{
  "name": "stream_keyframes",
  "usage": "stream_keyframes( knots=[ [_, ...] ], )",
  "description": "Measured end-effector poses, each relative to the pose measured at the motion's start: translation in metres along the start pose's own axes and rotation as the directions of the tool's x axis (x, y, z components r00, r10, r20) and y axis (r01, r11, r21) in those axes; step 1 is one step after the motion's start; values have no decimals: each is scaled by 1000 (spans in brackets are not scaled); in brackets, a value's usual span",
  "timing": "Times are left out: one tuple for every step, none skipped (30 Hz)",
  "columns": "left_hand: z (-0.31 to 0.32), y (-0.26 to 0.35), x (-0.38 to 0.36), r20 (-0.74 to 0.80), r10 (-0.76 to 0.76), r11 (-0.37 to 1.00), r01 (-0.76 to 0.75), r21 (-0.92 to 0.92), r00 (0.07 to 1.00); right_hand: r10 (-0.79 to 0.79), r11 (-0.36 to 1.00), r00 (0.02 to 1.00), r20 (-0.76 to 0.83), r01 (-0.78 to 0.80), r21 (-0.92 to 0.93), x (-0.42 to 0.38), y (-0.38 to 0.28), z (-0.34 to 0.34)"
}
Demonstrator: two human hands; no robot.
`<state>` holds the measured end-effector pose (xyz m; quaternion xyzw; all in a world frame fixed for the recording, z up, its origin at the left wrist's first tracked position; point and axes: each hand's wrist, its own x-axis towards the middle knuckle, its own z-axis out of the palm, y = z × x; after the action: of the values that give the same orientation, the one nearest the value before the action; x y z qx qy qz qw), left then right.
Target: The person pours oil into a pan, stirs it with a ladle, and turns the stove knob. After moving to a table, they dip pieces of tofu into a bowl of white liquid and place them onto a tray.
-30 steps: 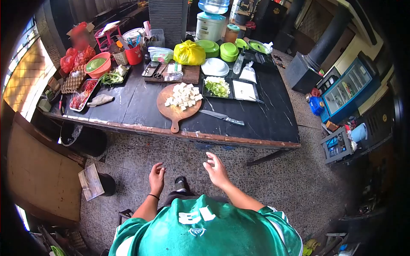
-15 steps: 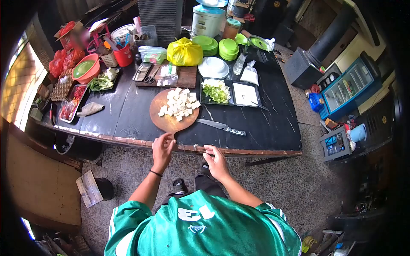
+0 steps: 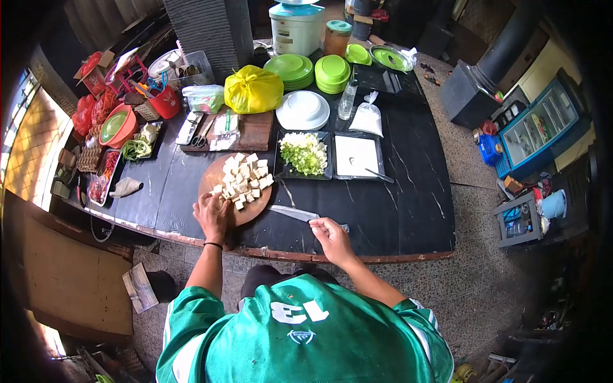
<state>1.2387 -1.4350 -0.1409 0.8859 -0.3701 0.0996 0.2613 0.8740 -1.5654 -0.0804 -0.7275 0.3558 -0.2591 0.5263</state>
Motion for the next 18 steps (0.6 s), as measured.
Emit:
stream_keyframes(
  knots=[
    [0, 2, -2, -25, 11, 1000, -10, 17, 1000, 9, 1000, 1000, 19, -9, -6, 6, 2, -6],
    [0, 3, -4, -23, 6, 1000, -5, 25, 1000, 17, 1000, 999, 37, -17, -11, 11, 3, -11],
    [0, 4, -5, -48, 3, 1000, -3, 4, 999, 7, 1000, 999, 42, -7, -7, 16, 4, -13],
    [0, 6, -4, -75, 1, 1000, -2, -18, 997, 8, 1000, 999, 45, -8, -4, 21, 5, -15],
    [1, 8, -5, -73, 1, 1000, -3, -16, 997, -17, 1000, 999, 44, 17, 7, 25, 5, -16],
    [-2, 13, -5, -122, -1, 998, -7, -64, 993, -41, 999, 998, 40, 40, 17, 29, 5, -17],
    [-7, 20, -4, -168, -3, 994, -16, -112, 986, -36, 999, 999, 35, 35, 19, 33, 3, -18],
    [-11, 29, -3, -162, 4, 993, -23, -112, 987, -21, 999, 999, 46, 20, 31, 39, -1, -19],
    [-18, 45, -3, -134, 37, 981, -61, -187, 990, -7, 999, 998, 58, 5, 40, 43, -3, -20],
    [-25, 63, -5, -108, 69, 960, -96, -263, 992, -1, 999, 999, 52, -1, 37, 45, -1, -17],
    [-29, 84, -8, -95, 123, 942, -147, -302, 988, 13, 995, 998, 63, -19, 99, 49, 2, -13],
    [-20, 93, -11, -77, 198, 882, -212, -420, 977, 27, 986, 997, 76, -39, 161, 52, 5, -7],
    [-27, 116, -15, 12, 270, 864, -237, -444, 963, 5, 982, 992, 129, -29, 187, 56, 3, -3],
    [-26, 136, -17, 44, 347, 836, -288, -468, 937, 12, 982, 992, 124, -35, 186, 59, 1, -1],
    [-27, 153, -19, 105, 414, 804, -310, -508, 904, 76, 956, 983, 168, -120, 268, 61, -8, 1],
    [-28, 167, -19, 100, 517, 773, -414, -480, 850, 134, 917, 967, 215, -203, 344, 63, -13, 2],
    [-22, 177, -21, 108, 550, 739, -423, -524, 828, 127, 918, 971, 202, -193, 348, 65, 0, 8],
    [-15, 185, -22, 110, 582, 702, -430, -568, 805, 129, 920, 973, 191, -190, 343, 67, 3, 11]
  ],
)
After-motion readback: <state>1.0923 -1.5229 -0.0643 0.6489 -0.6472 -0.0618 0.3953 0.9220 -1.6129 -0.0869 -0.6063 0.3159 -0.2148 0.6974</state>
